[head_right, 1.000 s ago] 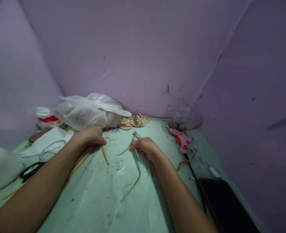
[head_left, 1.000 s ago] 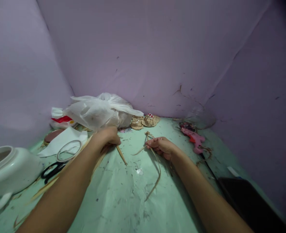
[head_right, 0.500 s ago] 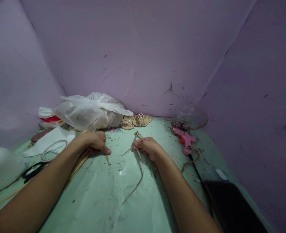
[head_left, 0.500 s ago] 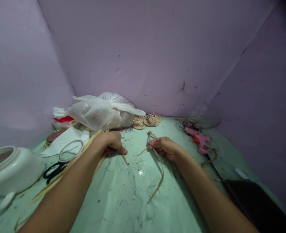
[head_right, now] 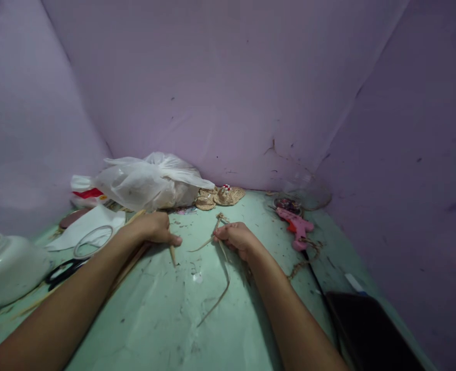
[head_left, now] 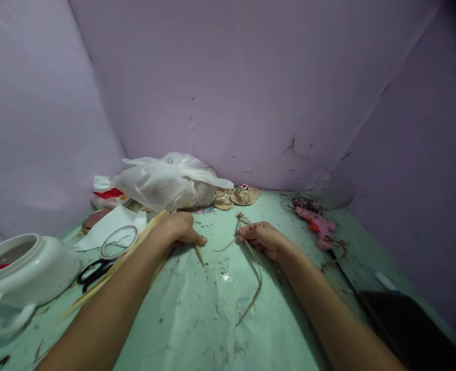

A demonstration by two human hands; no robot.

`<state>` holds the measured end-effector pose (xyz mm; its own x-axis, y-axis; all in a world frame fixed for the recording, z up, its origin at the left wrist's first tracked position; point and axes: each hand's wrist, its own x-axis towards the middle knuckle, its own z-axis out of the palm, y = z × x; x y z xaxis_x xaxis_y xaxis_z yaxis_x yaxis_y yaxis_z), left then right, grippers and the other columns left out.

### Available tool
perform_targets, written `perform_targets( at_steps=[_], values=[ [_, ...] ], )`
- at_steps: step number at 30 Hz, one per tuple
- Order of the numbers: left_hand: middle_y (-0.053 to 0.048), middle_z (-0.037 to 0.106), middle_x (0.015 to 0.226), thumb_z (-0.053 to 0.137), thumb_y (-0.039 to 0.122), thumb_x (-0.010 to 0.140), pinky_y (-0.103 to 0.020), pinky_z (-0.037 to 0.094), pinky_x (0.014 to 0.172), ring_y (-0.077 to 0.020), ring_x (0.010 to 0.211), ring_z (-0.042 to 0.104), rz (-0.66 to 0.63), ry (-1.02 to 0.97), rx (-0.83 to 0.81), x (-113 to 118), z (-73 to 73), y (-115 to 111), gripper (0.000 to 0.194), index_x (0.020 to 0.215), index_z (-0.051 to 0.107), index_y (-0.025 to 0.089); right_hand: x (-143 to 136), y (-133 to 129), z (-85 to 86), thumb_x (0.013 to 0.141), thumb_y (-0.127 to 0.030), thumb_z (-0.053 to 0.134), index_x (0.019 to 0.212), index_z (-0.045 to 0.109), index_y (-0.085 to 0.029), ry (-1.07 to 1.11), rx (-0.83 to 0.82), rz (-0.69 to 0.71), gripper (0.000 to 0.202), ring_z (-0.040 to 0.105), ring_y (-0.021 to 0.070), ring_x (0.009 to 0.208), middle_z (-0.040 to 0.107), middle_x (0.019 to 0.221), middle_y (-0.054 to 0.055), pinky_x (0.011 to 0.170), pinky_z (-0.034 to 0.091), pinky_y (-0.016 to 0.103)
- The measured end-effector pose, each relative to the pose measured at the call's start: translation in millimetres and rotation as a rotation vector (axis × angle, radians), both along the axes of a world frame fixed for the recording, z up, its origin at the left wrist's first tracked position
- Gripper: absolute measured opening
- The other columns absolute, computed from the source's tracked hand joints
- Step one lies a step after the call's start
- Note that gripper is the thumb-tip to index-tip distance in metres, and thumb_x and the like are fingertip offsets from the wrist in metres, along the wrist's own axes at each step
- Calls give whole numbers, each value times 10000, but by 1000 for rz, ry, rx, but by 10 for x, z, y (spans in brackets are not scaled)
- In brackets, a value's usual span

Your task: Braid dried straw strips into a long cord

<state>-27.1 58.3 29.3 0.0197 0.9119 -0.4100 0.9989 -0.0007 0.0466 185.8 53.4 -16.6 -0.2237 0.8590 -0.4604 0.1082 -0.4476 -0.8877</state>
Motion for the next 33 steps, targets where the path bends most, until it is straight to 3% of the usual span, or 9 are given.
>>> perform_targets(
  at_steps=[3,7,11,14,17,20,26,29,33],
  values=[
    [-47,594,623,465,662,546,-234,349,495,-160,563,524,-3,-81,84,-138,141,16,519,614,600,165,18,15,-28,577,-171,602,614,586,-99,-9,12,19,83,211,18,321,484,426,-27,325,97,183],
    [-48,581,592,449,547,624,-237,337,475,-160,535,517,73,-66,156,-214,242,34,415,637,600,161,27,27,-56,586,-198,602,600,587,-106,-23,16,44,94,179,21,320,434,385,-40,330,79,192],
    [-86,628,714,538,457,551,-244,369,521,-195,630,555,78,46,118,-85,161,-3,340,698,617,161,16,19,-49,586,-187,595,625,592,-107,-32,11,25,89,210,24,320,460,415,-33,331,93,189],
    [-122,638,812,544,299,529,-256,382,547,-225,700,571,45,129,139,49,95,-49,259,730,626,158,13,17,-38,596,-187,590,607,584,-105,-40,17,19,83,214,25,319,428,393,-40,331,98,186],
    [-100,646,737,520,222,518,-250,381,524,-202,636,570,-46,41,38,149,112,-111,203,676,632,162,18,27,-41,606,-178,580,620,588,-100,-41,16,23,80,202,21,317,451,418,-32,328,93,185],
    [-73,632,618,551,274,516,-247,381,509,-176,548,552,-122,-22,-129,237,176,-179,167,604,631,157,28,37,-50,612,-159,573,643,594,-93,-19,19,17,75,204,15,321,495,469,-18,324,95,180],
    [-84,643,799,486,409,625,-275,396,612,-204,726,571,-65,-67,277,507,167,-140,286,731,651,200,55,43,-49,616,-139,571,664,602,-88,34,12,30,77,214,13,322,516,482,-11,320,100,175],
    [-113,635,843,519,416,592,-273,399,625,-222,778,572,-27,-32,259,605,75,-31,330,782,648,179,64,52,-50,614,-134,573,657,603,-87,51,-2,34,71,210,16,319,517,460,-8,319,91,180],
    [-116,636,806,546,286,532,-261,384,578,-224,741,572,-77,17,175,590,-46,47,267,748,647,165,66,55,-50,613,-123,582,668,604,-84,67,-12,25,71,214,9,318,526,483,-7,313,91,171]
  ],
)
